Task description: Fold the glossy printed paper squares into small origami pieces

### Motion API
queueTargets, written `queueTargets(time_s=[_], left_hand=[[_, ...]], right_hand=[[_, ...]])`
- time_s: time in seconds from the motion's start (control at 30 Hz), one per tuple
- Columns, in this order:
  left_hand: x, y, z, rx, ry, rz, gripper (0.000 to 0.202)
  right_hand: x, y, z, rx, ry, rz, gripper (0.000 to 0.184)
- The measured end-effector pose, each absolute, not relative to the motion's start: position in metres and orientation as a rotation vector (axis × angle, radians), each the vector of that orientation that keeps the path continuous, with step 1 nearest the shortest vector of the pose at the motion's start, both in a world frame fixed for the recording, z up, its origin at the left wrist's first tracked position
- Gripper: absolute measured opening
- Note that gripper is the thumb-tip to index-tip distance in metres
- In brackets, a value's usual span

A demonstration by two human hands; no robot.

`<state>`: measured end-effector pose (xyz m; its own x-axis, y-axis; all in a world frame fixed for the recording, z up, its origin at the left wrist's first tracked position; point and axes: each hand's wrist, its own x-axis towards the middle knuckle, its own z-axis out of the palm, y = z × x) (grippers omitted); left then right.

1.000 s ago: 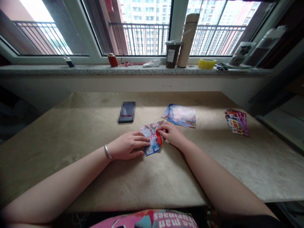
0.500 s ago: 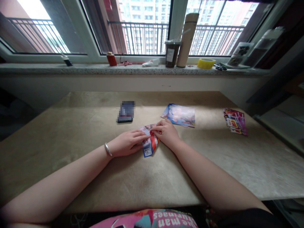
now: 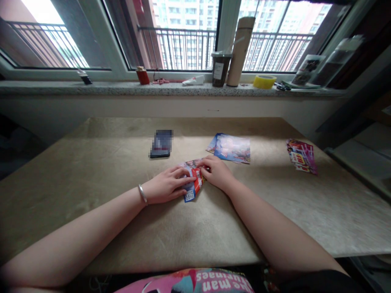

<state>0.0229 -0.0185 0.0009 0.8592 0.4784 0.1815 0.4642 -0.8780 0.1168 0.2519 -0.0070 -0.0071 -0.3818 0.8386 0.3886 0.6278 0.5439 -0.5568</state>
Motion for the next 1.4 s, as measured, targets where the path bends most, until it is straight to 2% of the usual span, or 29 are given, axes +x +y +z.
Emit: queueTargets(time_s=[0.3,0.6,1.0,1.4], left_hand=[[0.021,-0.017,0.001,2.962,0.725,0.285,0.046],[0.013,-0.012,0.006,2.873,0.677,0.334,0.03],[0.0,-0.003,0.009,3.015,0.705,0.385,0.028],[0.005,-0.009,0.011,2.987,0.72,0.389,0.026]], right_hand=[[0.283,-0.008,0.006,-0.907,-2.472,0.422,0.021],[0.281,-0.009,0.004,-1.036,-2.512,0.335,0.025],[0.279,-0.008,0.003,-1.043,-2.444,0.301,0.027],[0.278,-0.006,-0.003,-1.111,-2.31,0.24,0.018]])
